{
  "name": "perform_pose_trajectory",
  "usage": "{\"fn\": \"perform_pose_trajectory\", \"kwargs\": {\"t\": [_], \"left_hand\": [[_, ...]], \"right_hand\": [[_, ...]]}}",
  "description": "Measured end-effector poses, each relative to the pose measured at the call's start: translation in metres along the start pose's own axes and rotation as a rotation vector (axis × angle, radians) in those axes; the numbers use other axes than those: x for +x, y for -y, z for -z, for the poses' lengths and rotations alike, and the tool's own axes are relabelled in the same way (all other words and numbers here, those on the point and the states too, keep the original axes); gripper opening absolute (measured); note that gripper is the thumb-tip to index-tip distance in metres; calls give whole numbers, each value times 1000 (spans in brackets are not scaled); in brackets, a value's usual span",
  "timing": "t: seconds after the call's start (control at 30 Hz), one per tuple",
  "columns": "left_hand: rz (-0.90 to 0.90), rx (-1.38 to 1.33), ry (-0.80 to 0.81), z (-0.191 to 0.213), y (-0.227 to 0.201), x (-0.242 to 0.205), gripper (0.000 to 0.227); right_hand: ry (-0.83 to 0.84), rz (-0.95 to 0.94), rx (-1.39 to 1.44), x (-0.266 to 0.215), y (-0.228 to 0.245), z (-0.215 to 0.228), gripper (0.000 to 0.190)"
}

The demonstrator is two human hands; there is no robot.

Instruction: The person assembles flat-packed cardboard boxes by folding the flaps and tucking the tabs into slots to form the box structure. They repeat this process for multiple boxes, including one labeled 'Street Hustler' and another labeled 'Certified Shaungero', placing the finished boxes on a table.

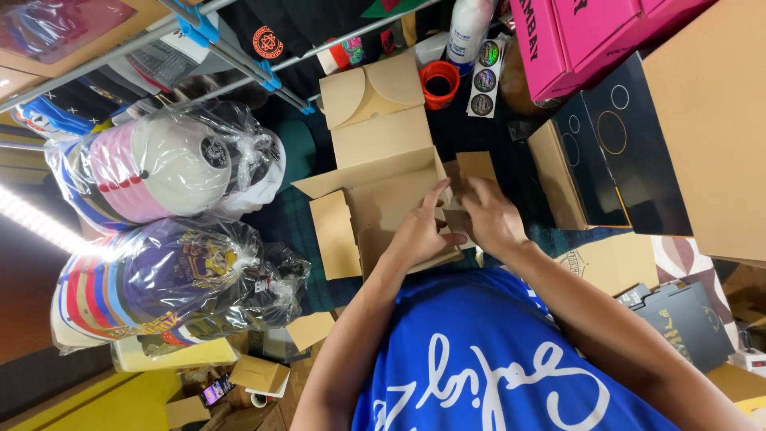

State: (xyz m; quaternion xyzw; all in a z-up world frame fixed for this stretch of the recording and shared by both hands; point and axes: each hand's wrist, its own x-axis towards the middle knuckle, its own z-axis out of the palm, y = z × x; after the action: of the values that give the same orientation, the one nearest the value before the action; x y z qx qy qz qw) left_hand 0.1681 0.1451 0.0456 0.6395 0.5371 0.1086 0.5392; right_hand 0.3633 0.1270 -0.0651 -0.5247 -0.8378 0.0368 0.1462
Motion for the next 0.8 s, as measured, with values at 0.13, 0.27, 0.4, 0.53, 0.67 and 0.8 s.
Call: {"fn": "perform_pose_trajectory", "kwargs": {"t": [0.13, 0.27, 0.4, 0.53, 0.67, 0.8], "left_hand": [[78, -180, 8, 0, 6, -7, 100], [46, -251, 55, 6, -6, -14, 97], [45, -308, 64, 8, -21, -24, 97], [42, -357, 60, 2, -11, -24, 100], [12, -345, 9, -13, 11, -11, 95], [-15, -247, -108, -26, 55, 4, 61]], "right_hand": [[224, -690, 324, 1, 14, 52, 78], [461, -926, 276, -34, -47, -5, 44], [322, -997, 485, -21, -21, 76, 46], [147, -845, 1131, -3, 0, 114, 40], [170, -653, 1595, 16, 40, 105, 44], [296, -681, 1461, 21, 44, 77, 67]]}}
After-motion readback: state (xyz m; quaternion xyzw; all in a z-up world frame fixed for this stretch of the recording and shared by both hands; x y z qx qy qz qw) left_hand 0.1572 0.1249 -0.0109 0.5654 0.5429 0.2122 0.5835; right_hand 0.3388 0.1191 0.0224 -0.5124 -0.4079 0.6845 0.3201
